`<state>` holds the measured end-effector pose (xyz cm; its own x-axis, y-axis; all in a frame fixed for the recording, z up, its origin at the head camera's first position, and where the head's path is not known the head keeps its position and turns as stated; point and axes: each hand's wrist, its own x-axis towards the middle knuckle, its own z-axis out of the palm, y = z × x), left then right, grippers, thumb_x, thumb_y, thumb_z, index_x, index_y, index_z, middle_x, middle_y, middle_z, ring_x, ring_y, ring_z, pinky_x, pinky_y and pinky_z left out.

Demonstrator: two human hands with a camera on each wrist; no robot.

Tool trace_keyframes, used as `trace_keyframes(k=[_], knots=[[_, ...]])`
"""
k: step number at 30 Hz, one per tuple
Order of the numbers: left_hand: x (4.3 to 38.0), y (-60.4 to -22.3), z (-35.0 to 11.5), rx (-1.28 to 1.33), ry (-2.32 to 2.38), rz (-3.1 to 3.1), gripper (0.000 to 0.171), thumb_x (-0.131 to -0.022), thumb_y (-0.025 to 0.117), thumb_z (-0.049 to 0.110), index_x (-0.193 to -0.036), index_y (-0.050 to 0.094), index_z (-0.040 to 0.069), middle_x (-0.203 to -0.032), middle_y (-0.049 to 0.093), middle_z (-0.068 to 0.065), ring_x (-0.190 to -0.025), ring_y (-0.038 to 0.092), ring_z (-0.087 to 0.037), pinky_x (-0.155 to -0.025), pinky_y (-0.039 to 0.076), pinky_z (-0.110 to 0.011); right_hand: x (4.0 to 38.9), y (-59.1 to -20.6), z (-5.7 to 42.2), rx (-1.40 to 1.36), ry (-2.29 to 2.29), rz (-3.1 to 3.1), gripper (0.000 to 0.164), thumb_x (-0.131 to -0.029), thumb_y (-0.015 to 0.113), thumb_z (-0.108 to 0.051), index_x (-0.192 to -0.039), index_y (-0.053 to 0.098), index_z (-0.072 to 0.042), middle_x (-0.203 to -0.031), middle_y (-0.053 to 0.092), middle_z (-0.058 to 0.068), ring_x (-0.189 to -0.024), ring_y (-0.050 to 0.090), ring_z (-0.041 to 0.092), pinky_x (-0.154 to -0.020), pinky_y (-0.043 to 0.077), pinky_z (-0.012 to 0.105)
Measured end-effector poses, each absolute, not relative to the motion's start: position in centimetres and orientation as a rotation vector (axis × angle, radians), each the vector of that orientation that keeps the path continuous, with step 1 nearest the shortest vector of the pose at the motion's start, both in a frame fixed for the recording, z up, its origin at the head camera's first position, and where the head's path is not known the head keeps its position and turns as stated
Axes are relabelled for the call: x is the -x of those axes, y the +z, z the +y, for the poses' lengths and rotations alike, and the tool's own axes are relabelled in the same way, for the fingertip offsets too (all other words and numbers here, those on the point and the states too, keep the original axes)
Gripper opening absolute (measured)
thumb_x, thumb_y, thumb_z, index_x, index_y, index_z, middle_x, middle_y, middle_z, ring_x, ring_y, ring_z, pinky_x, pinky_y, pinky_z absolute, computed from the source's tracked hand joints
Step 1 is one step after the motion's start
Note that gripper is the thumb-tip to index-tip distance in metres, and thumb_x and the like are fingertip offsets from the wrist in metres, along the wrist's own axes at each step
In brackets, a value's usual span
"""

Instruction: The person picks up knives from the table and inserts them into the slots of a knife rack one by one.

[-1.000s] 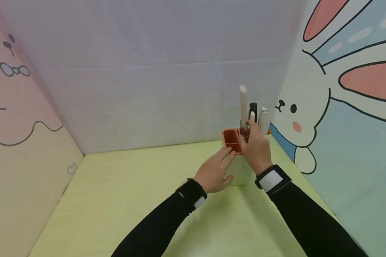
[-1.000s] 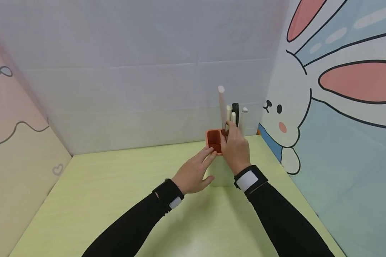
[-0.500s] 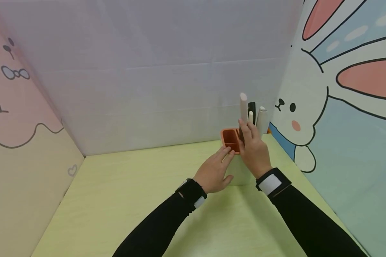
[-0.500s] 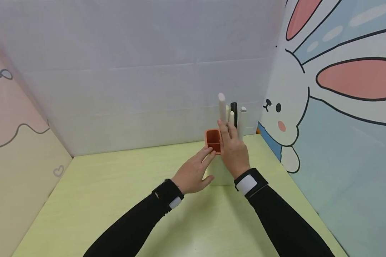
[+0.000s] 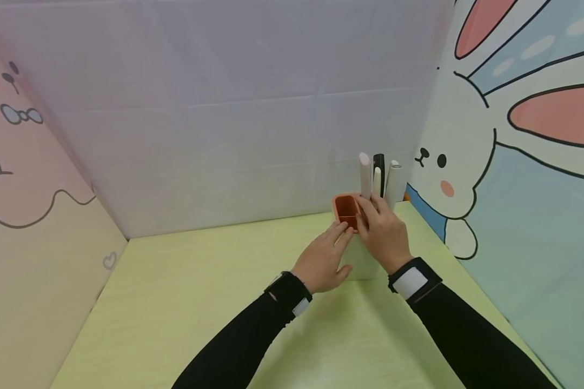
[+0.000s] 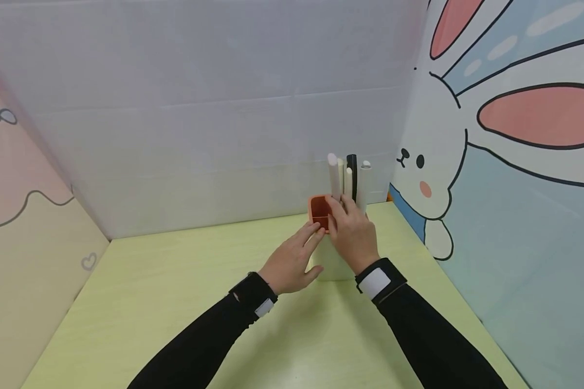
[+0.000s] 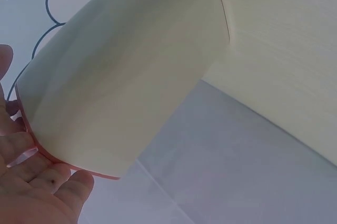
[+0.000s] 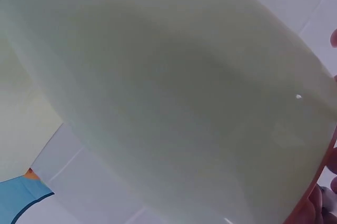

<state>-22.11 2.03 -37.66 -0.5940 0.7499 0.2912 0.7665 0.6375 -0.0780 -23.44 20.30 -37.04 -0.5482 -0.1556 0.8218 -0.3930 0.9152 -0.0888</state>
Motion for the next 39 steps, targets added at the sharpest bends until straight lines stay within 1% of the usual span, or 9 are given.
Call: trace_keyframes(k=[5,8,13,19,23,25,30,35,39], knots=[[22.2,-37.7,1.9,1.226,-0.082,-2.541,0.079,-0.089,0.065,0.042,-0.149,0.032,0.003,-0.153,0.032,-0.013,-0.142,0.027,-0.027,-0.114,0.023,-0.032,23.3,-37.3,20.4,-0.385,0.316,-2.160,0.034,-0.087,0.070,-0.018,-0.118,0.065,-0.006,-0.106,0.063,0.019,-0.087,0.064,0.033,-0.061,0.057,0.046],[22.1,-37.7,1.8,1.229,-0.086,-2.528,0.079,-0.088,0.066,0.042,-0.149,0.033,0.003,-0.152,0.033,-0.014,-0.142,0.028,-0.028,-0.114,0.023,-0.032,23.1,-37.5,20.4,-0.377,0.292,-2.168,0.029,-0.087,0.069,-0.021,-0.113,0.068,-0.007,-0.100,0.065,0.017,-0.081,0.062,0.031,-0.060,0.057,0.045],[22.1,-37.7,1.6,1.232,-0.092,-2.521,0.079,-0.088,0.066,0.042,-0.149,0.033,0.003,-0.152,0.033,-0.014,-0.142,0.028,-0.028,-0.114,0.023,-0.032,22.8,-37.6,20.3,-0.367,0.271,-2.205,0.026,-0.087,0.070,-0.021,-0.109,0.070,-0.007,-0.098,0.066,0.016,-0.075,0.059,0.030,-0.058,0.057,0.043],[22.0,-37.8,1.5,1.237,-0.095,-2.524,0.080,-0.088,0.066,0.043,-0.149,0.032,0.003,-0.152,0.033,-0.014,-0.143,0.026,-0.027,-0.114,0.022,-0.032,22.6,-37.8,20.3,-0.362,0.259,-2.244,0.026,-0.088,0.070,-0.023,-0.110,0.070,-0.008,-0.097,0.067,0.016,-0.075,0.058,0.030,-0.060,0.057,0.042],[22.1,-37.8,1.4,1.241,-0.091,-2.522,0.080,-0.088,0.066,0.043,-0.149,0.032,0.002,-0.153,0.032,-0.014,-0.143,0.026,-0.027,-0.115,0.021,-0.032,22.5,-37.9,20.3,-0.374,0.271,-2.244,0.030,-0.088,0.069,-0.021,-0.116,0.067,-0.008,-0.100,0.065,0.016,-0.075,0.056,0.030,-0.062,0.057,0.042],[22.1,-37.8,1.4,1.244,-0.094,-2.523,0.080,-0.088,0.066,0.043,-0.149,0.032,0.002,-0.153,0.032,-0.014,-0.143,0.026,-0.027,-0.115,0.020,-0.032,22.5,-38.0,20.4,-0.385,0.287,-2.231,0.032,-0.088,0.069,-0.020,-0.118,0.066,-0.008,-0.104,0.063,0.018,-0.079,0.058,0.031,-0.065,0.058,0.043],[22.0,-37.7,1.4,1.243,-0.104,-2.536,0.080,-0.089,0.065,0.043,-0.149,0.032,0.003,-0.153,0.032,-0.014,-0.143,0.026,-0.027,-0.115,0.021,-0.032,22.6,-38.0,20.4,-0.405,0.317,-2.201,0.031,-0.088,0.068,-0.020,-0.117,0.066,-0.007,-0.114,0.057,0.022,-0.091,0.062,0.034,-0.069,0.057,0.047],[22.0,-37.9,1.4,1.242,-0.111,-2.529,0.081,-0.088,0.066,0.042,-0.149,0.032,0.003,-0.153,0.032,-0.013,-0.143,0.025,-0.027,-0.115,0.022,-0.032,22.5,-38.1,20.4,-0.411,0.318,-2.188,0.029,-0.088,0.069,-0.020,-0.114,0.069,-0.008,-0.117,0.053,0.023,-0.092,0.062,0.035,-0.068,0.057,0.047],[22.1,-38.3,1.0,1.240,-0.131,-2.529,0.084,-0.087,0.067,0.042,-0.151,0.028,0.004,-0.156,0.025,-0.013,-0.143,0.025,-0.025,-0.114,0.024,-0.032,22.2,-38.3,20.6,-0.417,0.321,-2.169,0.029,-0.087,0.068,-0.020,-0.113,0.069,-0.007,-0.118,0.054,0.022,-0.089,0.061,0.033,-0.066,0.058,0.045]])
